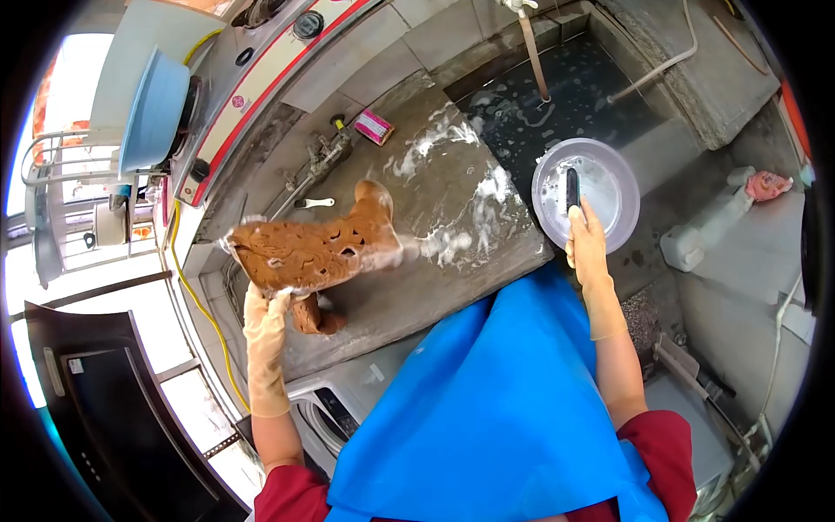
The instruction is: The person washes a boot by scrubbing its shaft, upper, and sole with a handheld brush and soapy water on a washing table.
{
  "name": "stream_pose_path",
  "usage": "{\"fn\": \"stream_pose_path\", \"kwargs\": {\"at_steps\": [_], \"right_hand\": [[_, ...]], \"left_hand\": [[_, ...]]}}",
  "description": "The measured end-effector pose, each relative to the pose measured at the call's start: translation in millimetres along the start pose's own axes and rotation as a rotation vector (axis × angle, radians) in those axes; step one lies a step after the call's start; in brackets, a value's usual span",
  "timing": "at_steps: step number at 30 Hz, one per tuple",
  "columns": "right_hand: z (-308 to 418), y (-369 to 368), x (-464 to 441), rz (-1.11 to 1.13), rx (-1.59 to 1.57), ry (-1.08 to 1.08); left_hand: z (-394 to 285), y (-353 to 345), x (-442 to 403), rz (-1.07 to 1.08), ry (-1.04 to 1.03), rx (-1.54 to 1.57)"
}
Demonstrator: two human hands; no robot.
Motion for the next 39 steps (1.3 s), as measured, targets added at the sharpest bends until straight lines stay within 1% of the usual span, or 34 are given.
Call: {"fn": "stream_pose_path", "kwargs": {"at_steps": [1, 3, 4, 7, 8, 10, 12, 13, 14, 15, 16, 17, 18, 19, 20, 21, 22, 23, 24, 25, 27, 28, 30, 31, 32, 33, 34, 35, 36, 38, 39], "right_hand": [[2, -6, 1, 0.025, 0.004, -0.001], [5, -15, 0, 0.071, 0.014, -0.008], [6, -15, 2, 0.065, 0.011, -0.009], [9, -17, 7, 0.101, 0.065, -0.007], [7, -13, 6, 0.092, 0.058, -0.006], [2, -4, 4, 0.051, 0.067, -0.017], [-3, 8, 3, 0.018, 0.050, -0.040], [-1, 14, 5, -0.031, 0.051, -0.051], [-2, 21, 6, -0.078, 0.058, -0.066], [-8, 29, 1, -0.086, 0.054, -0.083], [-9, 33, -3, -0.094, 0.062, -0.087], [-9, 37, -5, -0.123, 0.096, -0.085], [-9, 43, -7, -0.152, 0.134, -0.081], [-8, 51, -13, -0.152, 0.305, -0.108], [-24, 64, -32, -0.152, 0.326, -0.120], [-33, 74, -61, -0.223, 0.596, 0.167], [-24, 66, -67, -0.220, 0.748, 0.299], [-15, 57, -72, -0.236, 0.897, 0.438], [-9, 46, -79, -0.228, 0.911, 0.438], [-6, 38, -90, -0.238, 1.012, 0.333], [-14, 32, -117, -0.249, 1.192, 0.156], [-23, 33, -126, -0.243, 1.203, 0.157], [-36, 31, -140, -0.172, 1.456, 0.137], [-33, 31, -134, -0.214, 1.454, 0.188], [-21, 23, -116, -0.209, 1.470, 0.197], [-4, 9, -88, -0.191, 1.425, 0.163], [0, -4, -66, -0.175, 1.377, 0.128], [-4, -18, -50, -0.098, 1.317, 0.253], [-5, -34, -37, -0.022, 1.253, 0.376], [-18, -83, -27, 0.239, 1.216, 0.421], [-30, -105, -30, 0.327, 1.219, 0.469]], "left_hand": [[-6, 4, 2, 0.001, 0.003, 0.002], [-28, 1, 2, 0.142, -0.099, -0.026], [-33, 4, -3, 0.149, -0.100, -0.025], [-54, -12, -33, 0.405, -0.077, -0.140], [-51, -21, -51, 0.427, -0.084, -0.144], [-33, -47, -96, 0.462, 0.088, -0.217], [-1, -93, -149, 0.610, 0.104, -0.322], [13, -125, -172, 0.736, 0.085, -0.401], [28, -155, -193, 0.811, 0.002, -0.519], [74, -182, -220, 0.895, 0.103, -0.479], [107, -207, -251, 0.832, 0.049, -0.512], [93, -233, -259, 0.780, 0.035, -0.589], [120, -257, -280, 0.797, 0.150, -0.559], [124, -275, -288, 0.831, 0.093, -0.693], [110, -284, -284, 0.750, 0.007, -0.812], [121, -295, -286, 0.735, -0.025, -0.758], [133, -303, -285, 0.717, -0.059, -0.706], [143, -306, -277, 0.606, -0.170, -0.760], [147, -304, -262, 0.493, -0.281, -0.812], [152, -296, -245, 0.481, -0.277, -0.739], [159, -272, -207, 0.347, -0.357, -0.673], [172, -257, -188, 0.270, -0.385, -0.652], [197, -228, -145, 0.150, -0.300, -0.628], [201, -219, -124, 0.165, -0.186, -0.660], [201, -210, -104, 0.179, -0.068, -0.691], [194, -205, -91, 0.170, -0.057, -0.683], [189, -206, -80, 0.252, 0.008, -0.782], [185, -208, -75, 0.333, 0.071, -0.877], [176, -209, -75, 0.323, 0.075, -0.867], [165, -222, -74, 0.480, 0.032, -0.916], [165, -229, -76, 0.540, 0.049, -0.949]]}}
Point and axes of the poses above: each hand's wrist, its own x-axis away from the middle knuckle, its own y-axis out of the back of the hand, z = x × y, the point moved 6 cm from there along -x, towards the middle knuckle, and after that the axes turned 7 degrees about -y, right-handed, at the moved point
